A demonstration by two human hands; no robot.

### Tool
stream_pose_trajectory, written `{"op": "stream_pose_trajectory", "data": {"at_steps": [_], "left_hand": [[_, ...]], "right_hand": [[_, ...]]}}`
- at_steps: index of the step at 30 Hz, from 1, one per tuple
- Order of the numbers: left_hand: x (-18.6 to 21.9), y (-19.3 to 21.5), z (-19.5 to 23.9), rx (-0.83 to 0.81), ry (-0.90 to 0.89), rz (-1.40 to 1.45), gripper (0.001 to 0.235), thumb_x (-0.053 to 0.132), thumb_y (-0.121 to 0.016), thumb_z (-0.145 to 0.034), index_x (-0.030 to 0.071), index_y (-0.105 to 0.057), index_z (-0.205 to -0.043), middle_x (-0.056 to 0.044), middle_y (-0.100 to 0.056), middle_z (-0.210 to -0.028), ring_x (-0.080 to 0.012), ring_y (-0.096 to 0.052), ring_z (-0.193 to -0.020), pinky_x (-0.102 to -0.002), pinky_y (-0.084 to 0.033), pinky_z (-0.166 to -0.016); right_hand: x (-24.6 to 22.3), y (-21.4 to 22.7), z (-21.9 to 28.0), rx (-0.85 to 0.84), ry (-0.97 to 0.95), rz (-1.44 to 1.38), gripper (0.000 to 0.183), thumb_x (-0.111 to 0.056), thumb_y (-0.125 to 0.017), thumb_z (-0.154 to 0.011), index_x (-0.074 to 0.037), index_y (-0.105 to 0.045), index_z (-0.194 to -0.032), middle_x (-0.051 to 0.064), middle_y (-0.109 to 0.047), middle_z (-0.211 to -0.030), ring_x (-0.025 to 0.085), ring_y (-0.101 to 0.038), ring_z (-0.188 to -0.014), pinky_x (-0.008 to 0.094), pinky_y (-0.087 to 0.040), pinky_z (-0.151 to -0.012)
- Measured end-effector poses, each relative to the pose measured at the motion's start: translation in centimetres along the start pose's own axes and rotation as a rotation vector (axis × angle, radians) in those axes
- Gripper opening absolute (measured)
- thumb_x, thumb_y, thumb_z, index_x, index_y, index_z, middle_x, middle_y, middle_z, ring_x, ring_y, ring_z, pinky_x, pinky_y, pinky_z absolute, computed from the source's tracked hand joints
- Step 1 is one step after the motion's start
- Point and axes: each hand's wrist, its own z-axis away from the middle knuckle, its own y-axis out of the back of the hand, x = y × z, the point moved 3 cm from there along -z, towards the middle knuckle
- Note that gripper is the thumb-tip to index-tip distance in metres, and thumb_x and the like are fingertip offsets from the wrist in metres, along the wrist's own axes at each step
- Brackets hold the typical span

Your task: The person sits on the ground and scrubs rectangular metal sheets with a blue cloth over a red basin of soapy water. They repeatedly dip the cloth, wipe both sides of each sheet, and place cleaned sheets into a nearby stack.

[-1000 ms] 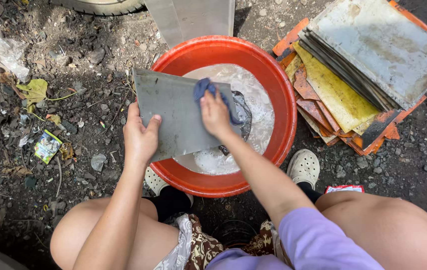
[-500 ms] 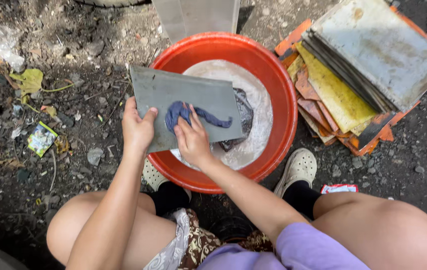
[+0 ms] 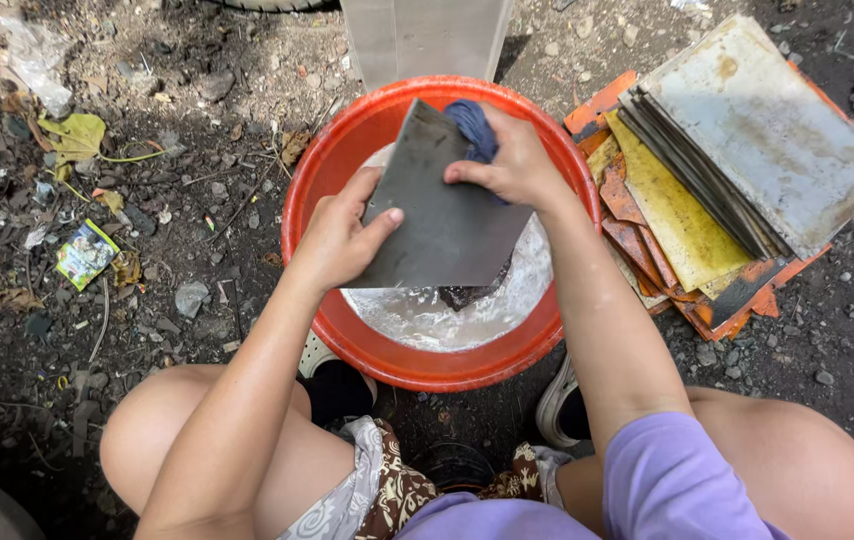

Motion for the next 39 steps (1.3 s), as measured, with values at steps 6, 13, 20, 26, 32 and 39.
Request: {"op": "stream_pose_trajectory", "data": {"at_steps": [6, 13, 20, 26, 32, 39], "left_hand": [[-7.2, 0.9, -5.3, 0.247, -0.087, 0.808, 0.043, 0.037, -0.051, -0.106, 0.006, -0.061, -0.134, -0.006, -0.077, -0.116, -0.0152, -0.074, -0.106, -0.031, -0.059, -0.095], [-31.0, -11.2, -7.4, 0.326, 0.358, -0.4, 0.035, 0.019, -0.071, -0.075, 0.005, -0.075, -0.107, -0.027, -0.072, -0.107, -0.0407, -0.069, -0.103, -0.047, -0.053, -0.094], [-36.1, -28.8, 0.6, -0.017, 0.637, -0.408, 0.033, 0.007, -0.063, -0.086, 0.01, -0.074, -0.117, -0.022, -0.071, -0.122, -0.0365, -0.067, -0.116, -0.044, -0.053, -0.101], [-35.4, -26.4, -1.9, 0.25, 0.709, 0.004, 0.035, 0.037, -0.071, -0.1, 0.003, -0.081, -0.101, -0.022, -0.08, -0.103, -0.0313, -0.075, -0.094, -0.038, -0.056, -0.089], [-26.6, -12.6, -5.0, 0.618, 0.237, 1.283, 0.035, 0.026, -0.063, -0.095, -0.001, -0.064, -0.117, -0.012, -0.072, -0.113, -0.0214, -0.067, -0.104, -0.036, -0.052, -0.093], [-12.6, -6.9, -3.1, 0.652, 0.158, 0.58, 0.043, 0.025, -0.071, -0.095, -0.005, -0.063, -0.125, -0.014, -0.072, -0.12, -0.0211, -0.068, -0.108, -0.037, -0.05, -0.099]], "right_hand": [[0.0, 4.4, 3.9, 0.248, -0.238, -0.26, 0.047, -0.02, -0.09, -0.083, -0.004, -0.068, -0.121, -0.003, -0.071, -0.104, 0.008, -0.065, -0.093, 0.027, -0.056, -0.088], [3.2, 7.7, 9.0, 0.807, -0.282, -0.594, 0.048, -0.022, -0.082, -0.096, -0.003, -0.058, -0.133, 0.007, -0.068, -0.118, 0.019, -0.068, -0.103, 0.039, -0.059, -0.093], [8.6, 6.2, 11.7, 0.988, -0.315, -0.974, 0.058, -0.032, -0.071, -0.095, -0.011, -0.047, -0.143, 0.008, -0.065, -0.135, 0.027, -0.067, -0.12, 0.048, -0.058, -0.103], [17.0, 1.1, 12.9, 0.988, -0.584, -1.574, 0.065, -0.05, -0.071, -0.092, -0.012, -0.055, -0.142, 0.006, -0.066, -0.139, 0.031, -0.063, -0.125, 0.053, -0.05, -0.11], [19.3, -7.8, 11.0, 0.934, -0.877, -1.776, 0.064, -0.055, -0.069, -0.083, -0.013, -0.061, -0.131, 0.013, -0.067, -0.13, 0.037, -0.061, -0.121, 0.06, -0.048, -0.104], [20.1, -8.0, 12.6, 0.568, -0.892, -1.181, 0.052, -0.049, -0.069, -0.094, -0.012, -0.062, -0.13, 0.01, -0.071, -0.113, 0.029, -0.066, -0.098, 0.051, -0.053, -0.089]]}}
